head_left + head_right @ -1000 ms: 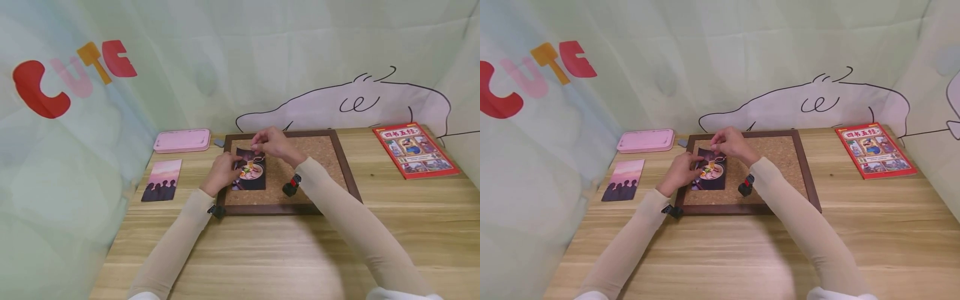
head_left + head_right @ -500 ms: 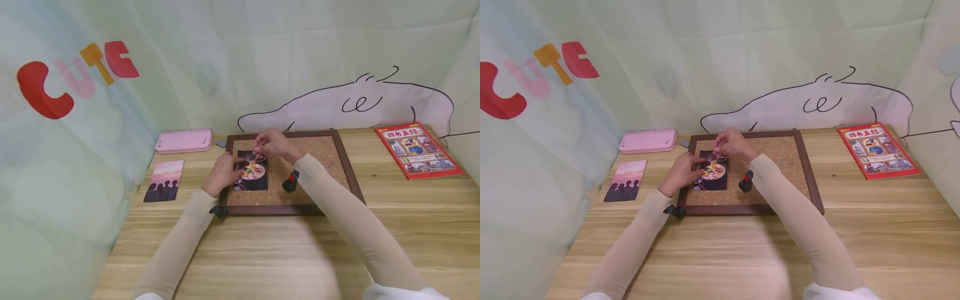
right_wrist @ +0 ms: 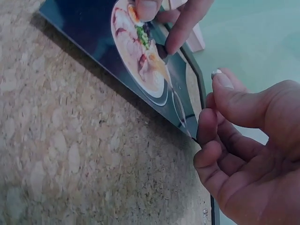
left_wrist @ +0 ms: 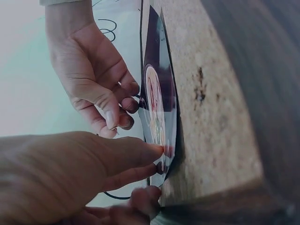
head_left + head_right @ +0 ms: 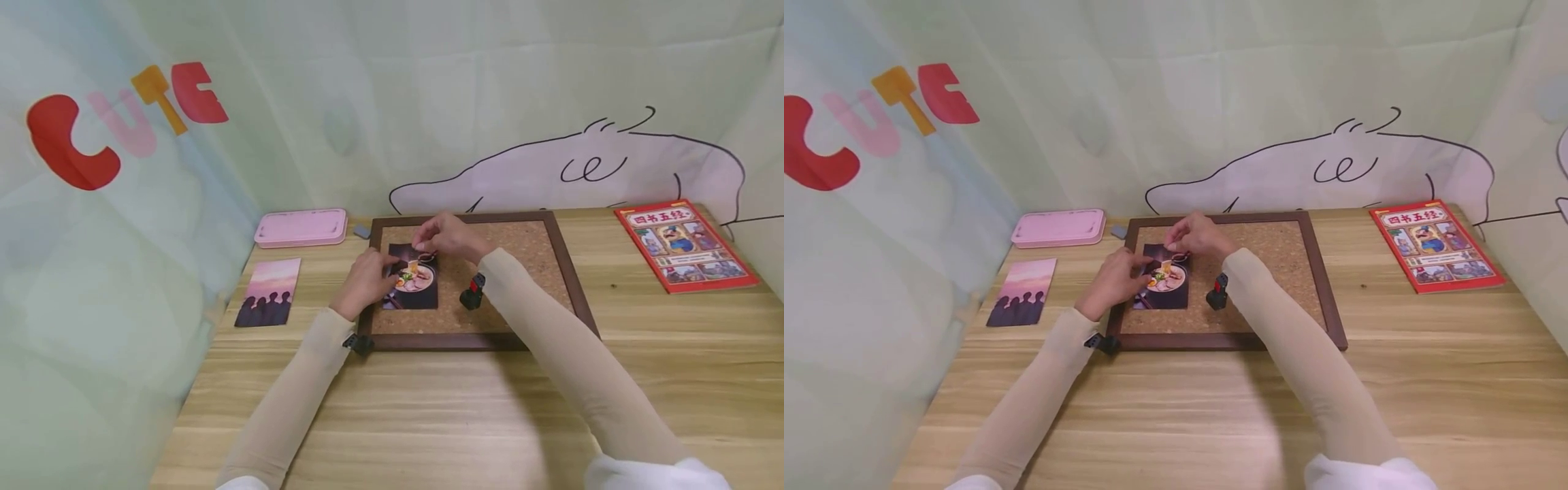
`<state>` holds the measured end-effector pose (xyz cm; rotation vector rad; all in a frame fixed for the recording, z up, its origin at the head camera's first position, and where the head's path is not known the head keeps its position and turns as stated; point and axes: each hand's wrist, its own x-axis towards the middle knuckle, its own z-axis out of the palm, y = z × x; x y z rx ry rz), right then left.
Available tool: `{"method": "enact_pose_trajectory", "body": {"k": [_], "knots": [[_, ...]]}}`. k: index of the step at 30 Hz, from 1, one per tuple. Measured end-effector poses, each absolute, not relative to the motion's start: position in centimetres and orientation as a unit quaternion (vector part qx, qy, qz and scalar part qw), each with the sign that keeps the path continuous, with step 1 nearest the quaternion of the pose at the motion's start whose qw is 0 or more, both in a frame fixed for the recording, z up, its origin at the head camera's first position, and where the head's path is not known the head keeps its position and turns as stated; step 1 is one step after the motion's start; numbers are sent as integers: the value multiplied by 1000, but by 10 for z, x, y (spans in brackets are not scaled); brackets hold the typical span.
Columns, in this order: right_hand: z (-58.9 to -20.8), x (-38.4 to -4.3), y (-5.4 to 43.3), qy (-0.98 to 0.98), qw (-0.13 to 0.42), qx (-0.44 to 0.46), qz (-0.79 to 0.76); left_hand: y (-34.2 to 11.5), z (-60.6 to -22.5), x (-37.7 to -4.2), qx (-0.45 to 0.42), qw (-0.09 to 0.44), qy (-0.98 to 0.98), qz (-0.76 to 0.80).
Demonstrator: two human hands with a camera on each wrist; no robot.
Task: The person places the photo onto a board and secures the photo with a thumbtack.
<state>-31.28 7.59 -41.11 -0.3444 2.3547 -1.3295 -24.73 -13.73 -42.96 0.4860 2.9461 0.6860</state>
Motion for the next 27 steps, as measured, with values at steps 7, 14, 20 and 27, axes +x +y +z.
{"method": "enact_pose_trajectory", "body": {"k": [7, 14, 20, 27], "knots": [[-414, -317, 70, 845, 223, -131, -468, -144, -429, -247, 127, 53, 962, 234], [-418, -322, 68, 856, 229, -131, -445, -160, -431, -256, 150, 79, 946, 276], [-422, -324, 67, 866, 210, -132, -434, -171, -433, -265, 175, 110, 935, 289], [-430, -326, 64, 892, 175, -144, -392, -175, -432, -267, 185, 125, 933, 281]]}}
